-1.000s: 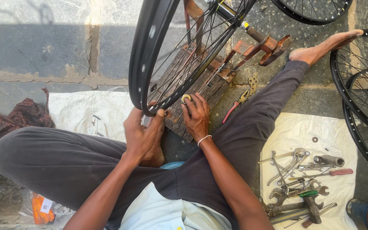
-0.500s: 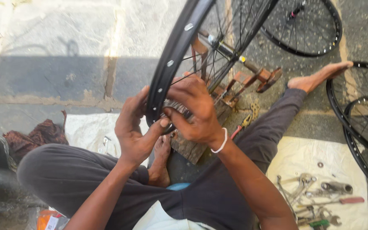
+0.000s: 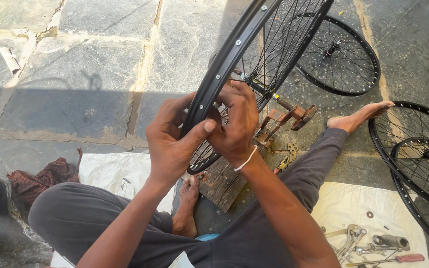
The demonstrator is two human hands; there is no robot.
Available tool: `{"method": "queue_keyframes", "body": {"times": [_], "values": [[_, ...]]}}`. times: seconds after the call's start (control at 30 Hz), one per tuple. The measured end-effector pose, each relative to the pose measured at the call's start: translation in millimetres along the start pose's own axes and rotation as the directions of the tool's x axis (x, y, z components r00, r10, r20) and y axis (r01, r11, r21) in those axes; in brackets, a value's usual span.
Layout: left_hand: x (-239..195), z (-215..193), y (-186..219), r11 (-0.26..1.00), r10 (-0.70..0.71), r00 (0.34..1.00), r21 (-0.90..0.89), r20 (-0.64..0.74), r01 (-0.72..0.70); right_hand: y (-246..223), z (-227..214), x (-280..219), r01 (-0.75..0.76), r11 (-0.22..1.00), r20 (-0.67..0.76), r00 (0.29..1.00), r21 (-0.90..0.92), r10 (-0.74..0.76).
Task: The person sits on the ground and works on a bicycle wheel mounted on a wooden stand. They use a small tool to adjust the spokes and rim of the wheel, rotating it periodically to access different sections. Various tools and another wheel are visible on the ground nearby.
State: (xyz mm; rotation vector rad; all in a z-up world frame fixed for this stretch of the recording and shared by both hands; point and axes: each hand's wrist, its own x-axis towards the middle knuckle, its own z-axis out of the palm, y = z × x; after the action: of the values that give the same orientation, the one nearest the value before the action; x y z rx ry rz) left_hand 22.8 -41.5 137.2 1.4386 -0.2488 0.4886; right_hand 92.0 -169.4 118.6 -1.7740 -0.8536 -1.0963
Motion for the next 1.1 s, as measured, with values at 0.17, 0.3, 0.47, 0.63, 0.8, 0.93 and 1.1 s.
{"method": "queue_keyframes", "body": {"times": [0.17, 0.3, 0.47, 0.63, 0.8, 0.93, 1.1], "values": [[1.8, -1.6, 0.6, 1.000, -0.017, 1.000, 0.001, 0.006, 0.017, -11.4, 4.3, -9.7, -0.110, 0.989, -0.056, 0.992, 0.096, 0.116], [16.0, -8.5, 7.7, 0.999, -0.031, 0.991, -0.035, 0.132, 0.036, -34.5, 6.7, -23.1, -0.210, 0.972, -0.080, 0.973, 0.102, 0.218], [38.4, 7.2, 29.4, 0.980, 0.108, 0.979, 0.144, 0.175, -0.134, -0.2, -4.2, -6.4, -0.264, 0.936, -0.015, 0.961, 0.232, 0.275], [64.7, 17.6, 34.6, 0.975, 0.205, 0.932, 0.017, 0.299, -0.220, 41.1, -9.0, -13.5, -0.472, 0.697, -0.093, 0.790, 0.539, 0.606], [-28.7, -19.3, -26.3, 0.993, 0.028, 0.999, -0.117, 0.044, -0.023, 39.8, -47.7, -135.7, -0.617, 0.703, -0.110, 0.719, 0.354, 0.686], [-82.3, -59.9, -157.7, 0.552, -0.812, 0.418, -0.300, -0.408, 0.778, 28.3, -69.4, -248.4, -0.901, 0.300, -0.107, 0.281, 0.312, 0.954], [-91.9, -84.2, -301.5, 0.781, -0.018, 0.998, 0.622, -0.058, 0.050, 13.6, -71.2, -337.5, -0.958, 0.233, -0.034, 0.231, 0.168, 0.972]]}}
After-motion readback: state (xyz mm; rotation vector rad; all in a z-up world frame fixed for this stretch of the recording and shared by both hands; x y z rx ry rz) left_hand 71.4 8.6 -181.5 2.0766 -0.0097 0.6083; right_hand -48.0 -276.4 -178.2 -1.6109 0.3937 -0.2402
